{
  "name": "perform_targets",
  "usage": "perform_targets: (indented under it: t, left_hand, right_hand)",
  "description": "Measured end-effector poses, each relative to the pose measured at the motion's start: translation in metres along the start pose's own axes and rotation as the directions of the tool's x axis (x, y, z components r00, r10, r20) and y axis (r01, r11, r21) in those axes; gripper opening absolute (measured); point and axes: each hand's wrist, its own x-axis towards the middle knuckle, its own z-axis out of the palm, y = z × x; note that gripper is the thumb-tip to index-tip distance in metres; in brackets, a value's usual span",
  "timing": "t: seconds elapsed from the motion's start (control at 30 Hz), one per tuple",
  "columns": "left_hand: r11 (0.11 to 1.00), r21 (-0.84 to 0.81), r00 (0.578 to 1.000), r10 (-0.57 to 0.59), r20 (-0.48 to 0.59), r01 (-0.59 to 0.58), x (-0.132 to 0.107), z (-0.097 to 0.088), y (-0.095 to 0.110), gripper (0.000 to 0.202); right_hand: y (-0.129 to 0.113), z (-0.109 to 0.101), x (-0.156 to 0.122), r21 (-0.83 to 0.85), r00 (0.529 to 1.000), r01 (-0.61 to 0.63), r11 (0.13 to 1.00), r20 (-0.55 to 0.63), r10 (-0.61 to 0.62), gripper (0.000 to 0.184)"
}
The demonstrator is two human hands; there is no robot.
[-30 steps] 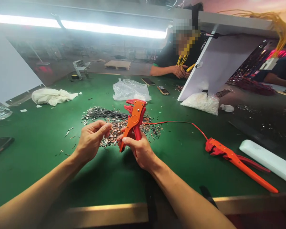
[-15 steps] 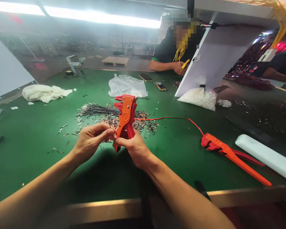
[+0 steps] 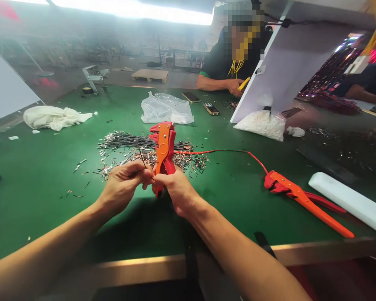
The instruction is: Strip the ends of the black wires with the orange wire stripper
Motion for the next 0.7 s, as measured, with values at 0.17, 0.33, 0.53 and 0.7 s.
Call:
perform_targets:
  t: [0.17, 0.33, 0.53, 0.7]
  left_hand:
    - [0.998, -0.065, 1.0, -0.019, 0.0, 0.019, 0.003, 0.003, 0.001, 0.022]
    - [0.997, 0.059, 0.998, 0.048, -0.035, -0.046, -0.001, 0.005, 0.003, 0.022]
    - [0.976, 0.164, 0.967, 0.171, -0.191, -0.14, 0.0, 0.006, 0.012, 0.015]
    - [0.986, -0.049, 0.929, 0.135, -0.343, -0.161, 0.008, -0.008, 0.015, 0.016]
  right_hand:
    - [-0.003, 0.0, 0.0, 0.008, 1.0, 0.008, 1.0, -0.017, -0.008, 0.006]
    - [-0.006, 0.006, 0.0, -0.011, 0.996, 0.015, 1.0, -0.083, -0.016, 0.005]
    - [-0.003, 0.004, 0.003, -0.035, 0.985, 0.012, 0.999, -0.172, -0.018, 0.012]
    - [-0.003, -0.006, 0.005, -0.043, 0.982, 0.031, 0.999, -0.187, -0.039, 0.018]
